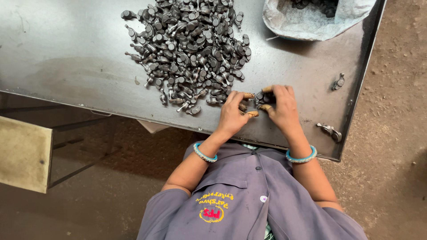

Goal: The person picks small dark metal castings one at a time from a metal table, turns each piece over in their hands, and tosses it into a growing pile beside a fabric sack on the table. They work through the heap of castings continuously, handling each piece individually.

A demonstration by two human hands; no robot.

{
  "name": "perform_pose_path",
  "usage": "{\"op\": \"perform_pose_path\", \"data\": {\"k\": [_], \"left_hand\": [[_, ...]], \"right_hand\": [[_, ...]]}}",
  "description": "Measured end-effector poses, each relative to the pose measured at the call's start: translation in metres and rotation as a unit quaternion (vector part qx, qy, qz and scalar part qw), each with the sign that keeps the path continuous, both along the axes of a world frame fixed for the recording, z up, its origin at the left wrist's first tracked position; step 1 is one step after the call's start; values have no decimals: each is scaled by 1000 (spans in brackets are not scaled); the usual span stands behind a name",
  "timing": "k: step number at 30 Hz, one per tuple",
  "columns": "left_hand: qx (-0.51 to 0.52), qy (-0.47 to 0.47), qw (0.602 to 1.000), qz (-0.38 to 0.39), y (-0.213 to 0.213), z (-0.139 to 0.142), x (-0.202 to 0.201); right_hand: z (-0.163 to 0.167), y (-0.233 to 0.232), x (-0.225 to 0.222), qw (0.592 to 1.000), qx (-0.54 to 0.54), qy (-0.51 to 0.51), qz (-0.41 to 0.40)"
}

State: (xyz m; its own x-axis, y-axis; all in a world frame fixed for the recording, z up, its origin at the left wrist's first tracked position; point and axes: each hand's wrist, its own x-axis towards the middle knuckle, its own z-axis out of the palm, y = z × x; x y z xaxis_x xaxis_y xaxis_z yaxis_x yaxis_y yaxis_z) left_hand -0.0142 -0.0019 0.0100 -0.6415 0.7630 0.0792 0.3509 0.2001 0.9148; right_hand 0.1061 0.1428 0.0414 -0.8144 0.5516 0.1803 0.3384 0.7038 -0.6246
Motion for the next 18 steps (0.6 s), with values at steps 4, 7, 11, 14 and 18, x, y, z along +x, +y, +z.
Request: {"op": "perform_pose_path", "data": {"k": [4, 7, 11, 14, 18], "left_hand": [[-6, 7, 1000, -8, 0, -5, 2], [-24, 19, 1000, -3, 4, -8, 2], [-18, 45, 999, 6, 10, -12, 4], [-13, 78, 997, 9, 15, -13, 5], [-2, 122, 992, 12, 22, -13, 5]], "right_hand": [[-15, -8, 18, 998, -7, -54, -39], [-28, -3, 36, 988, -106, -65, -92], [-43, 10, 58, 846, -493, 195, -60], [-47, 19, 70, 689, -685, 216, -96], [-49, 16, 71, 573, -772, 267, -66]]}}
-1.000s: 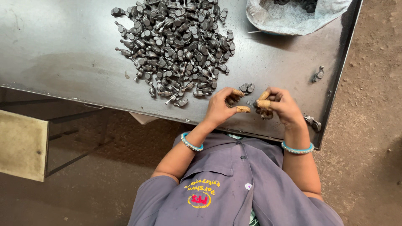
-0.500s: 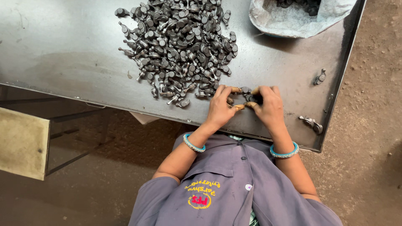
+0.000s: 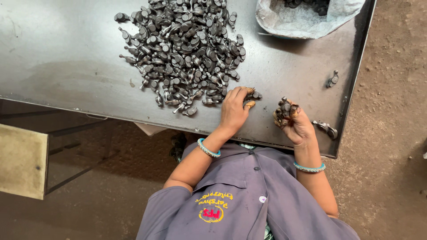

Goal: The person picks small dark metal castings one at a time from a metal table, turns each piece over in their hands, and tosses it into a growing pile beside a fabric sack on the table. They work through the heap of castings continuously, handling each piece individually.

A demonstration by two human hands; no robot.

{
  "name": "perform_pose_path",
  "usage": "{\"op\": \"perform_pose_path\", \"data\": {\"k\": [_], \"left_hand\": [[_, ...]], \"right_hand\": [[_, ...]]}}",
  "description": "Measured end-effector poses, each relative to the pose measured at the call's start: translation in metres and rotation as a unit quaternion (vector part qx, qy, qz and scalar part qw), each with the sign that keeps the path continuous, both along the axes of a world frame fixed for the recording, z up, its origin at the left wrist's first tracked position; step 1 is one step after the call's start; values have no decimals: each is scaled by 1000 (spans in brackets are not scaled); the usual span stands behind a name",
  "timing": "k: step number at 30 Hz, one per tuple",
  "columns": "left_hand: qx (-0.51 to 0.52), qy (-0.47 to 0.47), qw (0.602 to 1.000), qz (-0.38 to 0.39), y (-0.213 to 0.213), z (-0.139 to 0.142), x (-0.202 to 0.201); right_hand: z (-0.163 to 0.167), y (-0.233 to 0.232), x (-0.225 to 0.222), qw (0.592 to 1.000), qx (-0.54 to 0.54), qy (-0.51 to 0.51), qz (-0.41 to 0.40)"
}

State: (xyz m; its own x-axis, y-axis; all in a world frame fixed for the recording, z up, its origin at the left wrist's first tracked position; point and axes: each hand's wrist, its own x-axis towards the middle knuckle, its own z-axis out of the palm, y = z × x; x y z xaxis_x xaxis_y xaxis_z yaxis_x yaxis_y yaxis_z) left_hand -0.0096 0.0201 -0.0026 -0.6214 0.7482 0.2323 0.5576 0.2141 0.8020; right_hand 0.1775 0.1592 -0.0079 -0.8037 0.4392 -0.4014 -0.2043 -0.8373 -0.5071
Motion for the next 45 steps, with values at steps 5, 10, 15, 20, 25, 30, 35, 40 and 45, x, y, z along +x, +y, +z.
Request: {"op": "perform_pose_path", "data": {"k": [5, 10, 15, 20, 25, 30, 35, 40, 45], "left_hand": [[-18, 16, 1000, 5, 4, 1, -2], [-8, -1, 1000, 13, 5, 1, -1], [-12, -188, 981, 38, 7, -3, -4], [44, -419, 907, -8, 4, -7, -7], [49, -562, 824, -45, 2, -6, -8], [31, -632, 770, -85, 1, -3, -8], [62, -663, 738, -106, 5, -2, -3], [47, -654, 746, -111, 5, -6, -1], [79, -673, 728, -100, 6, -11, 2]], "right_hand": [[-2, -3, -2, 1000, 4, -22, 5], [4, 5, 2, 994, 47, -48, 81], [38, 28, -9, 969, 172, -66, 165], [68, 37, -34, 974, 212, 34, -71], [49, 11, -42, 884, 447, -94, 98], [14, 5, -28, 925, 345, -129, 89], [5, 10, -18, 953, 258, -139, 80], [7, 9, -19, 955, 236, -166, 72], [4, 6, -22, 946, 255, -179, 88]]}}
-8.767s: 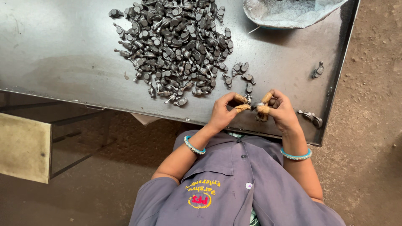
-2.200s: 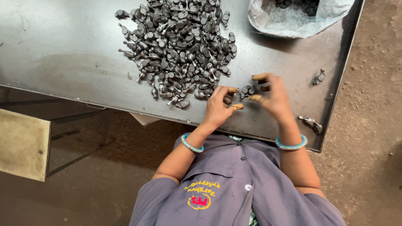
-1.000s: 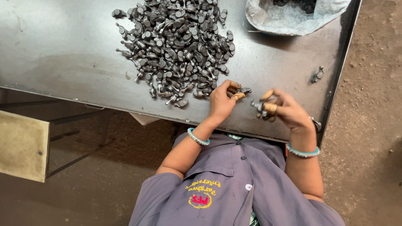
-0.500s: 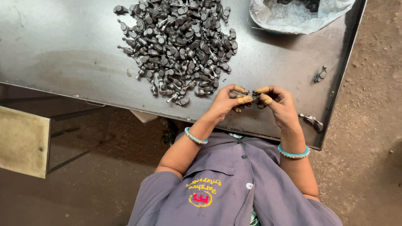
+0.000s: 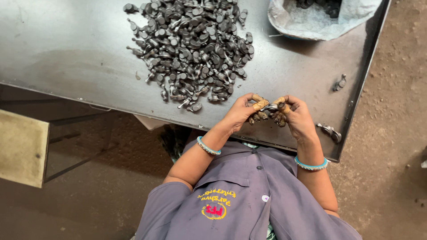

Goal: The person picks small dark metal castings one at a time from a metal table, turns each piece over in their hands, and tosses it into a growing pile beside a fabric sack on the table. They work through the heap of castings continuously, handling each piece individually.

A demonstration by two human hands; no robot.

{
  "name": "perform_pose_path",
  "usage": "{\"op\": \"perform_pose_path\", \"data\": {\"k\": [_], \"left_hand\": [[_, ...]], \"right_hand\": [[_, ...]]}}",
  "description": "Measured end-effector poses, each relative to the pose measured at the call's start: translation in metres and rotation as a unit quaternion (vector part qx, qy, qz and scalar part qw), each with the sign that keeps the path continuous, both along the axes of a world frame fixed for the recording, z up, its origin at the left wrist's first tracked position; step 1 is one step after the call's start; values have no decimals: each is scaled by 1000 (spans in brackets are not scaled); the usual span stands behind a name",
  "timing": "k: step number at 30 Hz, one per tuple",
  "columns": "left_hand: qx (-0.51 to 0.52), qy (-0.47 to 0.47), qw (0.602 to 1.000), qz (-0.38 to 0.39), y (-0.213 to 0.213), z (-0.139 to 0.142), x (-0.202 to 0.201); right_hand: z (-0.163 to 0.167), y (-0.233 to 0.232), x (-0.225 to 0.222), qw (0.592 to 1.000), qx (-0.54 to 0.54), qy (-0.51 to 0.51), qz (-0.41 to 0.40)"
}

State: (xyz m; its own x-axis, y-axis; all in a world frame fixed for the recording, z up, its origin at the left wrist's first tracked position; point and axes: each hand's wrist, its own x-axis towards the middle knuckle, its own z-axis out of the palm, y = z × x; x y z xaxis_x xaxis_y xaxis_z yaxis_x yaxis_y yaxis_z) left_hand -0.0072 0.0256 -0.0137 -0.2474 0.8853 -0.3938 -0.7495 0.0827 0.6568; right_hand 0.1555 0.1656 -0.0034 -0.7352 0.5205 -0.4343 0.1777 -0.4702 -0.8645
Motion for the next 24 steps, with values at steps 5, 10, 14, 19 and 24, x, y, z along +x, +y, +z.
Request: {"op": "perform_pose_path", "data": {"k": [5, 10, 14, 19, 24], "left_hand": [[-47, 199, 978, 33, -11, 9, 6], [-57, 532, 830, 158, -47, 42, -2], [-157, 615, 747, 196, -90, 61, -37], [-315, 654, 662, 187, -136, 64, -98], [-378, 617, 682, 105, -158, 51, -120]], "right_hand": [[10, 23, 1, 993, 37, -31, 105], [30, 59, -28, 972, 5, 191, -134], [53, 57, -56, 964, 17, 237, -116], [53, -15, -110, 946, 270, 124, 129], [68, -79, -177, 701, 628, 56, 334]]}}
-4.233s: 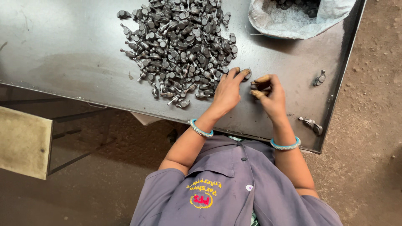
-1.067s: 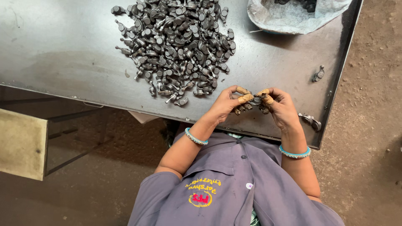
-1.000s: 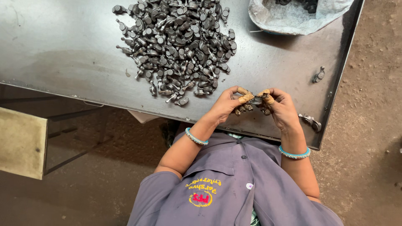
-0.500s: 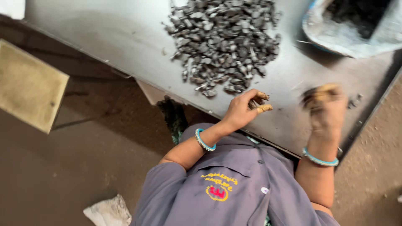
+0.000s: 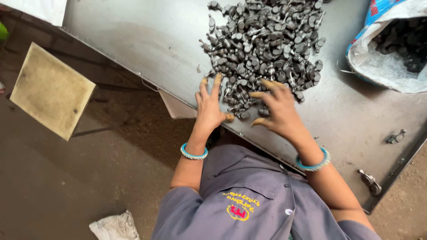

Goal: The person picks small dark metal castings one at a time from a metal table, turns each piece over in their hands, and tosses it into a growing pile beside a fabric sack on the table. They work through the heap of castings continuously, handling each piece individually.

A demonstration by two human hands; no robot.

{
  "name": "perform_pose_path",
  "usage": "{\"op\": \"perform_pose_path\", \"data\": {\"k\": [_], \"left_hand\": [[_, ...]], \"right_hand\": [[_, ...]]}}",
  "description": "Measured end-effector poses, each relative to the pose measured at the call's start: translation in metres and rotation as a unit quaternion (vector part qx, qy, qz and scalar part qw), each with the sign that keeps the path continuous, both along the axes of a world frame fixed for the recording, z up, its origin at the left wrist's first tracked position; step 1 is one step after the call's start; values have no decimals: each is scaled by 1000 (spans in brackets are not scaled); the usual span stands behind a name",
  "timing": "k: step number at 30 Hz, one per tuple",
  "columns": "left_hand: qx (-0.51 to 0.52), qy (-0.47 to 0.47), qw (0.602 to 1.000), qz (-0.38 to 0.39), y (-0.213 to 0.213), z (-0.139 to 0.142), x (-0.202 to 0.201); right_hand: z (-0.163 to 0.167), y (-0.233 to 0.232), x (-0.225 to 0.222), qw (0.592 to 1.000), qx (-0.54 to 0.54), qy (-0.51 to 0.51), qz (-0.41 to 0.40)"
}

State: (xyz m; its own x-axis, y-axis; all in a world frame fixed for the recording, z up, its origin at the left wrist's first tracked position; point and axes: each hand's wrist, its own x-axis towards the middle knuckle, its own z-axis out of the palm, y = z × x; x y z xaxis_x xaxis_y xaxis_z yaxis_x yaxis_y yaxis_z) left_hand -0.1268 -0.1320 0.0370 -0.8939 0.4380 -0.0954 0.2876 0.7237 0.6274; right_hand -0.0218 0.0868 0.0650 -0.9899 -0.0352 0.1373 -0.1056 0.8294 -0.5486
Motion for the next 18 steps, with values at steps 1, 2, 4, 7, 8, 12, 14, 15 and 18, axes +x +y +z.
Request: {"op": "perform_pose_path", "data": {"k": [1, 2, 4, 7, 8, 12, 14, 15, 18], "left_hand": [[-1, -17, 1000, -2, 0, -5, -2], [-1, -34, 999, -4, 1, -10, -3], [20, -33, 999, -16, 8, -20, -5], [21, -16, 999, -34, 16, -31, -3], [18, -7, 999, -39, 19, -34, -3], [26, -30, 998, -47, 33, -37, 4], [22, -39, 997, -58, 42, -35, 11], [24, -38, 997, -64, 46, -34, 16], [29, -39, 995, -84, 66, -33, 28]], "right_hand": [[5, -10, -12, 999, 35, -17, 14], [8, -18, -23, 997, 71, -35, 27], [13, -30, -41, 988, 136, -64, 39], [13, -35, -46, 978, 186, -89, 37], [11, -34, -43, 979, 184, -86, 35], [2, -22, -30, 980, 180, -87, 26], [0, -14, -21, 978, 180, -102, 12], [0, -10, -17, 978, 179, -109, 6], [2, 5, 2, 975, 172, -141, -11]]}}
